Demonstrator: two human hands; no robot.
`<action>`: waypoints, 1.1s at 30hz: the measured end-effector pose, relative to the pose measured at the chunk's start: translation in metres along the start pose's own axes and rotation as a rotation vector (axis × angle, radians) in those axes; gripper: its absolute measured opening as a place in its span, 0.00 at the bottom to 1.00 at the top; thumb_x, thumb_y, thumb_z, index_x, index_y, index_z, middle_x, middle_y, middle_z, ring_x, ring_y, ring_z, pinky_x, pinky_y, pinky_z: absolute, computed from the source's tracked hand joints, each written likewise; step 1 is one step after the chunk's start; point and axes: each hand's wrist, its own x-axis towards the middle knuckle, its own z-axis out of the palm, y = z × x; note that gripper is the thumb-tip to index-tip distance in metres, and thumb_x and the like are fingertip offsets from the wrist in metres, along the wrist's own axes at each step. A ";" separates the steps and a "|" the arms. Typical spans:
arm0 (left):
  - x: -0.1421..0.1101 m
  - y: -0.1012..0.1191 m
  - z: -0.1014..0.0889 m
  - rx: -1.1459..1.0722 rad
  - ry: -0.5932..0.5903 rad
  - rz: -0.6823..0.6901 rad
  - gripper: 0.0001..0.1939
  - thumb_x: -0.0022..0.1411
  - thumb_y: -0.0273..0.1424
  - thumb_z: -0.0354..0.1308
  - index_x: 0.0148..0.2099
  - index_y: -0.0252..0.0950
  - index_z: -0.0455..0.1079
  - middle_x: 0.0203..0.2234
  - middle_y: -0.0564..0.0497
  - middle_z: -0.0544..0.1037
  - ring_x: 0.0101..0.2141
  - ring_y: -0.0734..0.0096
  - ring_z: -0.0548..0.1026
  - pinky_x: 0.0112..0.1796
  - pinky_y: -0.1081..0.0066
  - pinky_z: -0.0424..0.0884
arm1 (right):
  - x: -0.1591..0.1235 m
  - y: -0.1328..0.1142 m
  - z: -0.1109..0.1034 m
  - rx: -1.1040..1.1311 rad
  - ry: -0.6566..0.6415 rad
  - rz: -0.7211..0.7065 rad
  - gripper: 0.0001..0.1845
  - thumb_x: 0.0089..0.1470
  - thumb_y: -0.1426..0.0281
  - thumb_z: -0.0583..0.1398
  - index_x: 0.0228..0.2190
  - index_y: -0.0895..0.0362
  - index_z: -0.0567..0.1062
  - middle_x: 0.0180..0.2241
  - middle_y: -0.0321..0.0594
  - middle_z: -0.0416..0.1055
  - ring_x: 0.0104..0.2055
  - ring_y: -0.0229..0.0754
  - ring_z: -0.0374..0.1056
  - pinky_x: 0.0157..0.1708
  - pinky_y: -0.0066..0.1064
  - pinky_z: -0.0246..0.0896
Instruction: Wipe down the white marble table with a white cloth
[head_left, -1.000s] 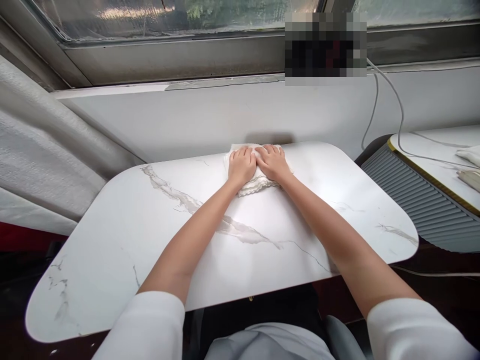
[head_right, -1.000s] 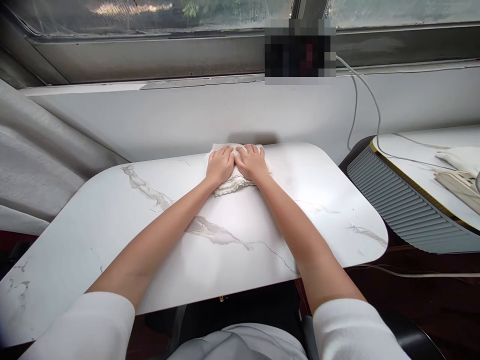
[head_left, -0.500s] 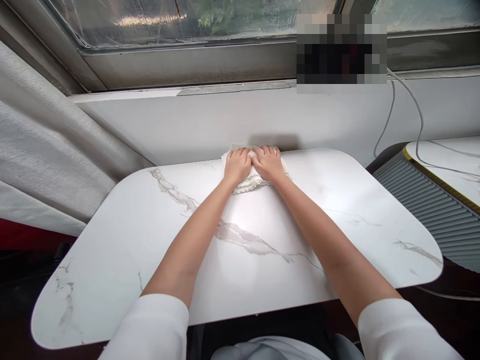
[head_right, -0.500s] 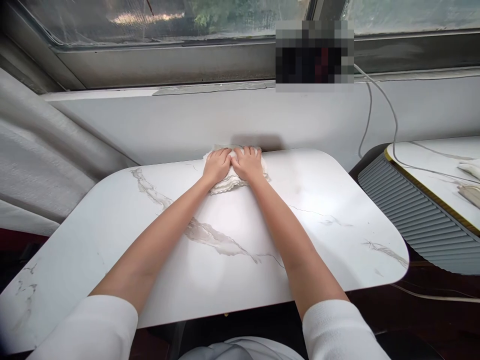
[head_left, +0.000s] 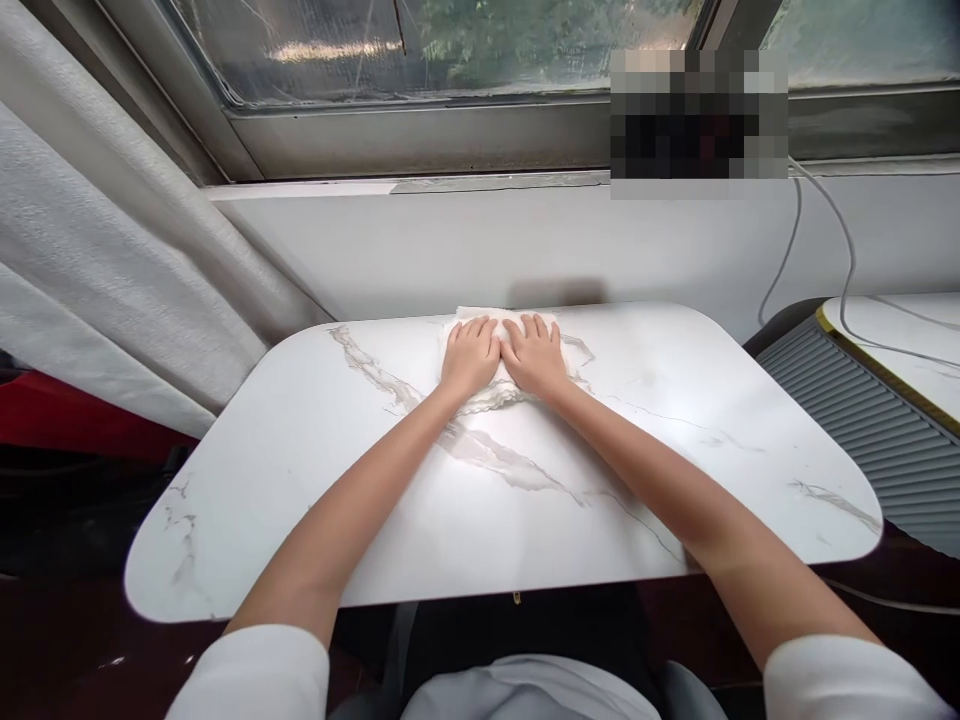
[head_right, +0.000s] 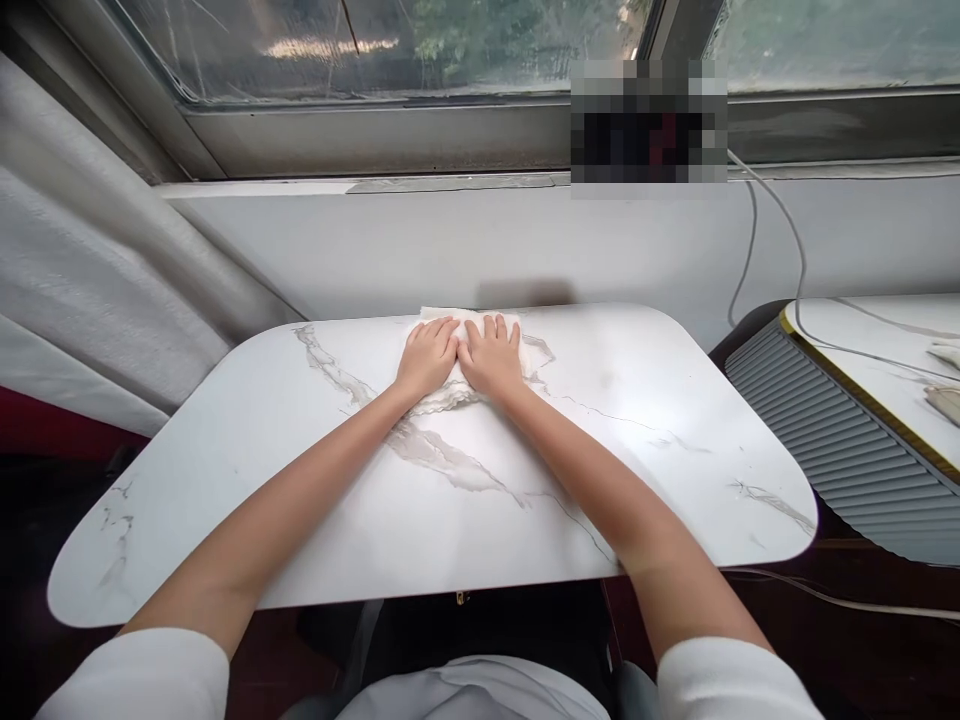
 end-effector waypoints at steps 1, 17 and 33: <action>-0.006 0.003 -0.001 -0.002 -0.003 0.012 0.24 0.70 0.30 0.38 0.62 0.36 0.64 0.63 0.46 0.66 0.64 0.65 0.61 0.66 0.59 0.49 | -0.009 -0.001 -0.002 -0.013 -0.003 0.003 0.28 0.67 0.63 0.42 0.63 0.56 0.62 0.65 0.52 0.55 0.69 0.56 0.45 0.65 0.55 0.35; -0.190 0.048 -0.049 -0.026 -0.145 0.112 0.27 0.70 0.34 0.37 0.69 0.37 0.54 0.68 0.45 0.57 0.68 0.60 0.51 0.68 0.50 0.47 | -0.191 -0.033 -0.039 0.003 -0.077 -0.162 0.33 0.63 0.60 0.45 0.65 0.59 0.61 0.67 0.56 0.52 0.71 0.63 0.38 0.65 0.65 0.33; -0.191 -0.027 -0.077 -0.104 -0.165 0.052 0.26 0.71 0.36 0.34 0.64 0.42 0.62 0.64 0.51 0.66 0.65 0.68 0.59 0.67 0.58 0.50 | -0.160 -0.112 -0.032 -0.096 -0.200 -0.271 0.35 0.61 0.64 0.47 0.62 0.74 0.61 0.60 0.67 0.60 0.63 0.75 0.54 0.63 0.67 0.33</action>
